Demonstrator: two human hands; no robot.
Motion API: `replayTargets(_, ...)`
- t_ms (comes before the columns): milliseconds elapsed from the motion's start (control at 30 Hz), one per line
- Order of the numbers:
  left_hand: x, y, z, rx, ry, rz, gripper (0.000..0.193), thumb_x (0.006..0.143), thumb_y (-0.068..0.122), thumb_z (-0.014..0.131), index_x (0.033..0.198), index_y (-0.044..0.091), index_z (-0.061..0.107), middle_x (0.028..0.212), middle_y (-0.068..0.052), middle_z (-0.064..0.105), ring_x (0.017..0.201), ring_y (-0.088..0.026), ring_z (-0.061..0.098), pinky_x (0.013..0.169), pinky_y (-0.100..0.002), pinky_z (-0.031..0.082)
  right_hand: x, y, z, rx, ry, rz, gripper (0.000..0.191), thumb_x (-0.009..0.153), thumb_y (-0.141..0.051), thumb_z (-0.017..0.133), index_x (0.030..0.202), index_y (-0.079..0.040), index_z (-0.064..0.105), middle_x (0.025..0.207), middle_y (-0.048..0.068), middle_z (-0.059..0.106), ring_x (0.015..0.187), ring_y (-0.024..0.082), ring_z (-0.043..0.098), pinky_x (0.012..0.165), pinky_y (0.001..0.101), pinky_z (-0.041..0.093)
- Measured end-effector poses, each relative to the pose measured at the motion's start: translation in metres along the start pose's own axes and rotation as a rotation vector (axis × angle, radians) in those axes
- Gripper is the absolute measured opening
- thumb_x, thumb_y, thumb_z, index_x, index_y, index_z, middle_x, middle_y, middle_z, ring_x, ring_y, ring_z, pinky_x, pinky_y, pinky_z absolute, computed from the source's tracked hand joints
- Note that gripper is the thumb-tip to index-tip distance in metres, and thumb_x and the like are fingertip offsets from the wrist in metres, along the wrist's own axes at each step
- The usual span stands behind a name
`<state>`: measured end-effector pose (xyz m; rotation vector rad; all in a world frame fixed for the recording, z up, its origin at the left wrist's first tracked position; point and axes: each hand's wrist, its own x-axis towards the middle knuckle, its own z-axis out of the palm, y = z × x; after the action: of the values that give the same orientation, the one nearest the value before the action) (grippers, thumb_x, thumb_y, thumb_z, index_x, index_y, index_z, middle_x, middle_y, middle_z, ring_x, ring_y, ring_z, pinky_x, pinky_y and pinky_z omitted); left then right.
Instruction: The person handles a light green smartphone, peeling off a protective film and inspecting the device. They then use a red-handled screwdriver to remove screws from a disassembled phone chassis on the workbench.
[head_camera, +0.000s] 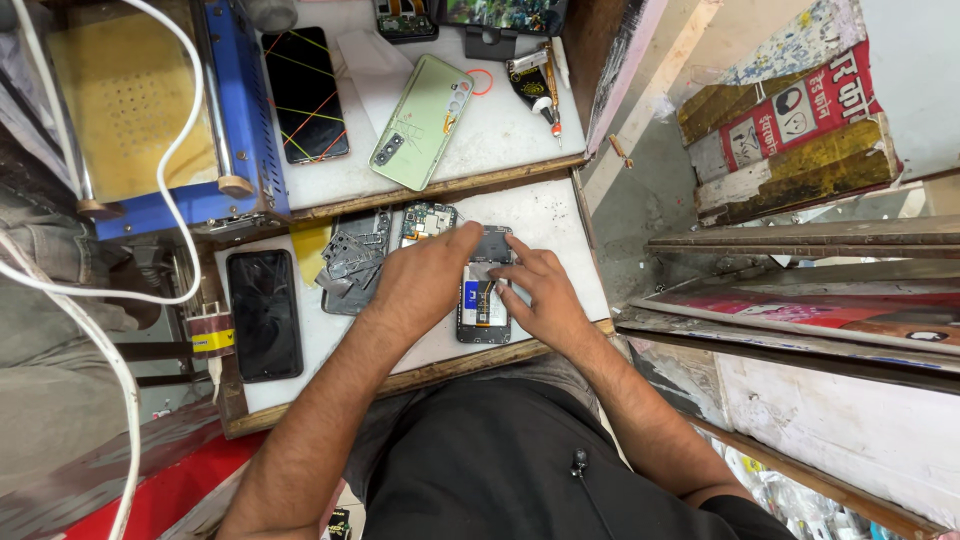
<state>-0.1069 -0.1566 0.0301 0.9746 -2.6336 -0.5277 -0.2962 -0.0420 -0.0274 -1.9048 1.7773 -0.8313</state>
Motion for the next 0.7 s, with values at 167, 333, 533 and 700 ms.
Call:
replayTargets(167,0.007,0.005,-0.004,0.016,-0.061,-0.065,0.018,0.098,0.026,0.063,0.106,0.013,0.055,0.080,-0.009,0.072,0.072,-0.031,0.073,0.059,-0.046,0.056,0.007,-0.012,0.003,-0.003,0.102,0.014,0.022,0.089,-0.008,0.073,0.110,-0.010,0.076,0.129,0.010,0.072,0.109,0.030,0.063,0.097,0.0396,0.052)
replayTargets(333,0.009,0.003,0.000,0.028,-0.061,0.007,0.010,0.095,0.013,0.060,0.104,0.013,0.055,0.078,-0.008,0.071,0.070,-0.032,0.073,0.056,-0.047,0.057,0.021,-0.020,0.008,-0.002,0.108,0.041,0.025,0.086,-0.008,0.073,0.110,-0.010,0.076,0.112,0.006,0.075,0.099,0.028,0.066,0.089,0.0388,0.054)
replayTargets(533,0.009,0.000,0.005,-0.143,0.105,0.114,0.025,0.085,0.011,0.063,0.109,0.012,0.057,0.089,-0.009,0.072,0.072,-0.032,0.073,0.056,-0.046,0.056,0.036,-0.022,0.007,-0.054,0.044,0.138,0.019,0.086,-0.015,0.076,0.104,-0.010,0.076,0.100,0.004,0.073,0.091,0.028,0.064,0.081,0.0399,0.053)
replayTargets(700,0.006,-0.001,0.002,0.019,0.011,-0.070,0.027,0.094,0.032,0.071,0.105,0.012,0.057,0.084,-0.009,0.070,0.074,-0.030,0.072,0.056,-0.044,0.056,0.042,-0.025,0.010,-0.143,-0.002,0.175,0.013,0.087,-0.019,0.077,0.095,-0.009,0.073,0.089,0.004,0.070,0.089,0.027,0.063,0.077,0.0402,0.052)
